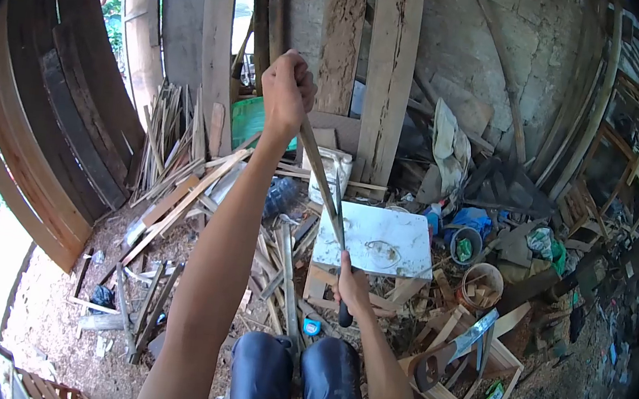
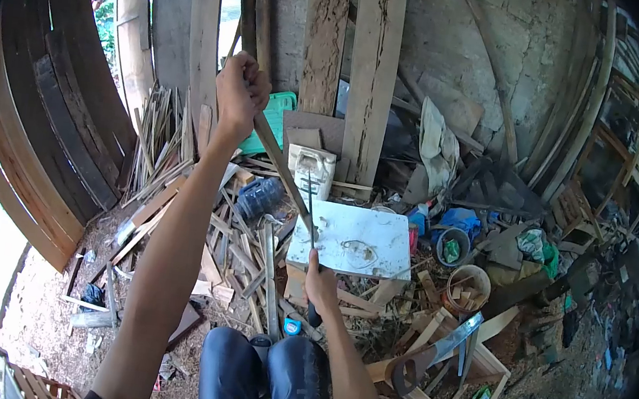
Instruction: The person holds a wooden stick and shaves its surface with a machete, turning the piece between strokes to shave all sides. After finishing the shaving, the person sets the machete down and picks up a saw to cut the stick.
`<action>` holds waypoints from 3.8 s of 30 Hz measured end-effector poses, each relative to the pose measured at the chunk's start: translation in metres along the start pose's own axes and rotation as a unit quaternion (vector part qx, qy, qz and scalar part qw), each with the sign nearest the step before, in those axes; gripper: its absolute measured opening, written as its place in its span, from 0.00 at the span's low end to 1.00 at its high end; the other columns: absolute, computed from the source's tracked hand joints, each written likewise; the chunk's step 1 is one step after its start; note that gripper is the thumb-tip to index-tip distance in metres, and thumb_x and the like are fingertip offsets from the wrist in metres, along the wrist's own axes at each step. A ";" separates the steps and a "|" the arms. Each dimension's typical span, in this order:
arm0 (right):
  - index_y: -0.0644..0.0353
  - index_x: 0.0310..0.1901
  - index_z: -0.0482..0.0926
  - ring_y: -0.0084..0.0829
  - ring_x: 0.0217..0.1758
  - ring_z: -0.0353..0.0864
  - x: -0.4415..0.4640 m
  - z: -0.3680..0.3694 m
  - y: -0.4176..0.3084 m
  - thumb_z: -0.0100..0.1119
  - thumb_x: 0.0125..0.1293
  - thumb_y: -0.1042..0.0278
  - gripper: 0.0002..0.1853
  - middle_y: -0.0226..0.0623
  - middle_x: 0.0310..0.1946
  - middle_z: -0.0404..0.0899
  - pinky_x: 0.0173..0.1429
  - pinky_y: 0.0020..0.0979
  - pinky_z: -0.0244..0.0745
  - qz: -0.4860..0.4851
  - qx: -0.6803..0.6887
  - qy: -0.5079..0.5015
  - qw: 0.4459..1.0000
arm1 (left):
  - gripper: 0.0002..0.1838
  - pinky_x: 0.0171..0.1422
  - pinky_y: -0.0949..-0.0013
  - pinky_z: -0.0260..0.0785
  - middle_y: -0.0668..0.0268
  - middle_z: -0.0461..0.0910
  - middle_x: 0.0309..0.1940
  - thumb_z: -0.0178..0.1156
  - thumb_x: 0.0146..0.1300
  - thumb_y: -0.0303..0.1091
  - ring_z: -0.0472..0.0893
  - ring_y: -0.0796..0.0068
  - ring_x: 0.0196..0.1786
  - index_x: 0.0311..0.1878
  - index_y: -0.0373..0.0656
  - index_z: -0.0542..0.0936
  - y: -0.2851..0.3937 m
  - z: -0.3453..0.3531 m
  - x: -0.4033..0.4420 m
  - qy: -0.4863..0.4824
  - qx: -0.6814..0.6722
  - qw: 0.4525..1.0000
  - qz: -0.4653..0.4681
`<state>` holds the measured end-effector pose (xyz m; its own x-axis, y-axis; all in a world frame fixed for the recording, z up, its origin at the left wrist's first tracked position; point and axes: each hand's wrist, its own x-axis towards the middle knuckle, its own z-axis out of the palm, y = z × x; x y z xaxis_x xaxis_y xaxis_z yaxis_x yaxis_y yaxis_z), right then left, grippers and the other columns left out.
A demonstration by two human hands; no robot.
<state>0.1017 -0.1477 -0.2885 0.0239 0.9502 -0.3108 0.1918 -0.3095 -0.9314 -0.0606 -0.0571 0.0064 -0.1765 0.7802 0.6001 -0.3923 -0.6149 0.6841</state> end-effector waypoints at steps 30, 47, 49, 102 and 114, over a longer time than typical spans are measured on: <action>0.63 0.22 0.68 0.27 0.09 0.67 0.003 -0.004 0.027 0.41 0.67 0.36 0.33 0.33 0.10 0.66 0.15 0.31 0.65 -0.001 -0.022 0.010 1.000 | 0.18 0.15 0.75 0.43 0.73 0.52 0.11 0.40 0.66 0.44 0.51 0.83 0.12 0.21 0.48 0.57 -0.002 0.005 0.003 -0.021 0.036 0.999 0.004; 0.73 0.35 0.75 0.32 0.26 0.82 0.016 -0.030 0.009 0.68 0.56 0.60 0.20 0.43 0.26 0.79 0.28 0.28 0.80 -0.054 0.247 0.059 0.966 | 0.17 0.15 0.75 0.40 0.75 0.48 0.09 0.44 0.61 0.48 0.46 0.81 0.13 0.21 0.50 0.59 0.062 -0.111 -0.082 0.102 -0.191 0.976 0.000; 0.72 0.35 0.76 0.33 0.28 0.82 0.008 -0.034 0.000 0.66 0.57 0.70 0.13 0.43 0.30 0.79 0.32 0.28 0.82 -0.112 0.329 0.070 0.935 | 0.17 0.14 0.76 0.41 0.75 0.48 0.09 0.43 0.61 0.47 0.47 0.82 0.12 0.21 0.49 0.58 0.068 -0.139 -0.099 0.122 -0.226 0.966 0.016; 0.63 0.18 0.72 0.23 0.10 0.69 -0.080 -0.049 -0.045 0.64 0.58 0.58 0.20 0.30 0.09 0.69 0.16 0.27 0.63 -0.171 -0.031 -0.023 0.984 | 0.21 0.46 0.67 0.69 0.57 0.81 0.37 0.47 0.70 0.45 0.78 0.71 0.40 0.47 0.32 0.74 -0.019 -0.028 -0.082 0.040 0.237 0.971 0.004; 0.59 0.19 0.67 0.22 0.07 0.65 -0.091 -0.041 -0.076 0.44 0.67 0.39 0.30 0.28 0.09 0.65 0.13 0.26 0.61 -0.156 0.160 -0.072 0.972 | 0.24 0.26 0.73 0.57 0.71 0.59 0.20 0.34 0.72 0.56 0.63 0.79 0.21 0.28 0.46 0.61 0.008 0.012 -0.060 0.032 0.126 0.991 0.022</action>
<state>0.1252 -0.2087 -0.1815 -0.1294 0.9916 -0.0060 -0.1471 -0.0252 -0.9888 -0.0425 -0.1095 -0.0193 -0.2485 0.7534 0.6088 -0.1471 -0.6506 0.7451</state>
